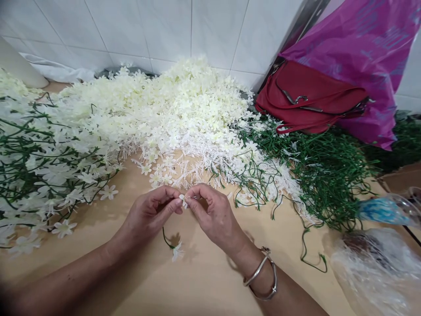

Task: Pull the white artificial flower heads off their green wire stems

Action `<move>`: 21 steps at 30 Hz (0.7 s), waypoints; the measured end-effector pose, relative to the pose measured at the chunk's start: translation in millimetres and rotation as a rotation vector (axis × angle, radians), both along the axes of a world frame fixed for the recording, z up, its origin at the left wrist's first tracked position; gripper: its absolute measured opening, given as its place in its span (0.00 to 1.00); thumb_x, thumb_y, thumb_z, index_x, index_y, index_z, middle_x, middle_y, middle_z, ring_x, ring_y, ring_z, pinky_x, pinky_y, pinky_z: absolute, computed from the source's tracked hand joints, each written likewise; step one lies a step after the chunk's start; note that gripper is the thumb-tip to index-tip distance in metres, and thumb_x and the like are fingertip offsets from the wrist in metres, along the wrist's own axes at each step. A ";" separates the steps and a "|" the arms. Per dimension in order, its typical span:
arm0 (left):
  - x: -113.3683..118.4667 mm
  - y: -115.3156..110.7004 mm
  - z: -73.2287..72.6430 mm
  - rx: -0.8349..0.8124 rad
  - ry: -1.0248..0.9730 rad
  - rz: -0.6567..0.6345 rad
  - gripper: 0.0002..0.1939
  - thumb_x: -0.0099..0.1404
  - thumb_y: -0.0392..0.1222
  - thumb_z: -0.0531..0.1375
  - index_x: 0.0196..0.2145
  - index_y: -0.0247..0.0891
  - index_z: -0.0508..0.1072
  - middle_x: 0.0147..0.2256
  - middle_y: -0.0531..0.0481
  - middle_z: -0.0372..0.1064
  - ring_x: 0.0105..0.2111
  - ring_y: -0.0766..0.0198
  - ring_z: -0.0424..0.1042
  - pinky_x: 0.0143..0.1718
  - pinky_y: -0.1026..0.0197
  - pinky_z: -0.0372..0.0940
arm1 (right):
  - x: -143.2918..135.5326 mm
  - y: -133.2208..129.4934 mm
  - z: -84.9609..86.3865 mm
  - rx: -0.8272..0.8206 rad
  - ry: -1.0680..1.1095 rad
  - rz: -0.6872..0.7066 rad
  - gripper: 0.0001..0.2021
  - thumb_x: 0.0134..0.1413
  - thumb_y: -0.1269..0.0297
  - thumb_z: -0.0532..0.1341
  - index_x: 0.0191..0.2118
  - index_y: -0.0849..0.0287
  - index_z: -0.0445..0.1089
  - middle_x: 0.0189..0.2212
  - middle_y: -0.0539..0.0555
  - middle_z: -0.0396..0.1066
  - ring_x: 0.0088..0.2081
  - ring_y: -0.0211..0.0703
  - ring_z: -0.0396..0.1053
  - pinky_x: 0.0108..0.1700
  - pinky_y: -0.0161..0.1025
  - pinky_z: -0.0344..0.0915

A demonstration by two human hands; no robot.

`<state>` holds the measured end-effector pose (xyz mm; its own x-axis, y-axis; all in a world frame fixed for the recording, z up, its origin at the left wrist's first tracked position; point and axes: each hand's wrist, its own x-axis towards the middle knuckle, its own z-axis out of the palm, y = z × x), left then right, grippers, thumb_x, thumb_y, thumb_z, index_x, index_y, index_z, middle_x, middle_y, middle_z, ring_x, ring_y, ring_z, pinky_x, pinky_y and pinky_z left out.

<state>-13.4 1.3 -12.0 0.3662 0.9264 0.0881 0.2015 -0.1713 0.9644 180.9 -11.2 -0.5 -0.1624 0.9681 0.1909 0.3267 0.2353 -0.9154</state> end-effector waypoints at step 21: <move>6.8 -0.2 -6.4 -0.111 -0.079 0.092 0.11 0.72 0.49 0.62 0.43 0.39 0.76 0.35 0.50 0.76 0.35 0.65 0.76 0.40 0.65 0.71 | -7.9 3.4 -8.3 -0.154 0.234 -0.097 0.05 0.63 0.62 0.64 0.36 0.56 0.73 0.30 0.50 0.71 0.32 0.40 0.67 0.36 0.37 0.64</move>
